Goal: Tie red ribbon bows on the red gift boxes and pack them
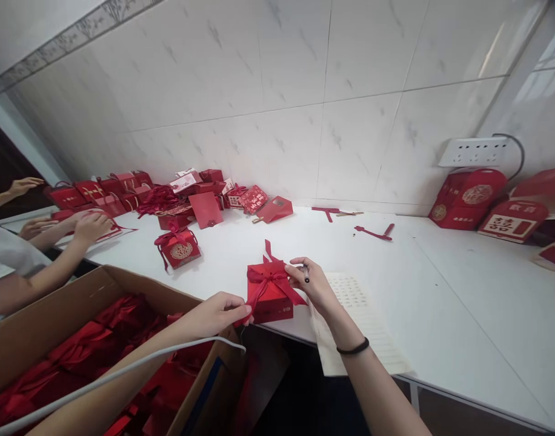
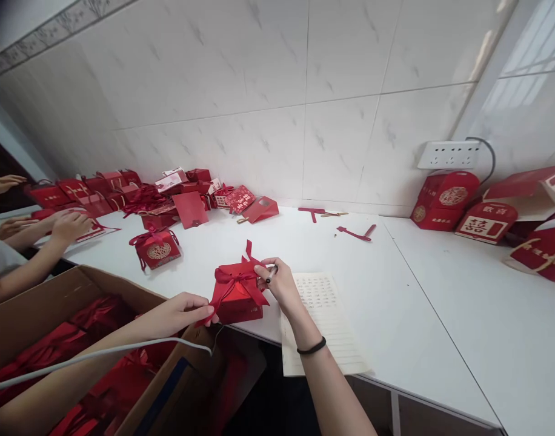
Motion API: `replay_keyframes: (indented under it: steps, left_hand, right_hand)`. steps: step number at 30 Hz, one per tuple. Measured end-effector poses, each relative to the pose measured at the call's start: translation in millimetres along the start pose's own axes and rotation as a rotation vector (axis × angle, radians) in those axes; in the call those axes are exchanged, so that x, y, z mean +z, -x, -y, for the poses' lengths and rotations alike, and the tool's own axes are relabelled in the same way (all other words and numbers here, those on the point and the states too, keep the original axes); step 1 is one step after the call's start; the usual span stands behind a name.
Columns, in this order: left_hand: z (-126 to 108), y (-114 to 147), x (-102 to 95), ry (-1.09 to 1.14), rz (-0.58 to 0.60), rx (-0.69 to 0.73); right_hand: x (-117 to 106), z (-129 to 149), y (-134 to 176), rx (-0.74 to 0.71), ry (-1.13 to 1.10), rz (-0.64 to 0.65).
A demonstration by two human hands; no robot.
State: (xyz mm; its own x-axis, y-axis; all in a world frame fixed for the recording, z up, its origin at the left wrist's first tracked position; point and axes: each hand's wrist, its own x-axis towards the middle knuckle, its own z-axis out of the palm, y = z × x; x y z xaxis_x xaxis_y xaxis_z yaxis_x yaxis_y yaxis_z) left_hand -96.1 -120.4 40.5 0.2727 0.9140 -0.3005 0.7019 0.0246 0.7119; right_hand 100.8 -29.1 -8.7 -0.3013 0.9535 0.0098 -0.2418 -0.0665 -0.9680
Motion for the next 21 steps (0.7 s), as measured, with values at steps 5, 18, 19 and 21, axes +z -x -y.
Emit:
replay_keyframes:
  steps: [5, 18, 19, 21]
  left_hand:
    - [13.6, -0.1, -5.1, -0.040, 0.099, 0.040]
    - [-33.6, -18.7, -38.0, -0.581, -0.271, 0.323]
    - [-37.0, -25.1, -25.7, -0.634, -0.191, 0.344]
    - [-38.0, -38.1, -4.4, -0.713, -0.098, 0.342]
  right_hand:
    - [-1.8, -1.5, 0.0, 0.008, 0.039, -0.010]
    - [-88.8, 4.4, 52.4, -0.168, 0.862, -0.411]
    - [-94.6, 1.3, 54.4, -0.148, 0.894, -0.449]
    - [-103.7, -6.1, 55.5, -0.086, 0.963, -0.505]
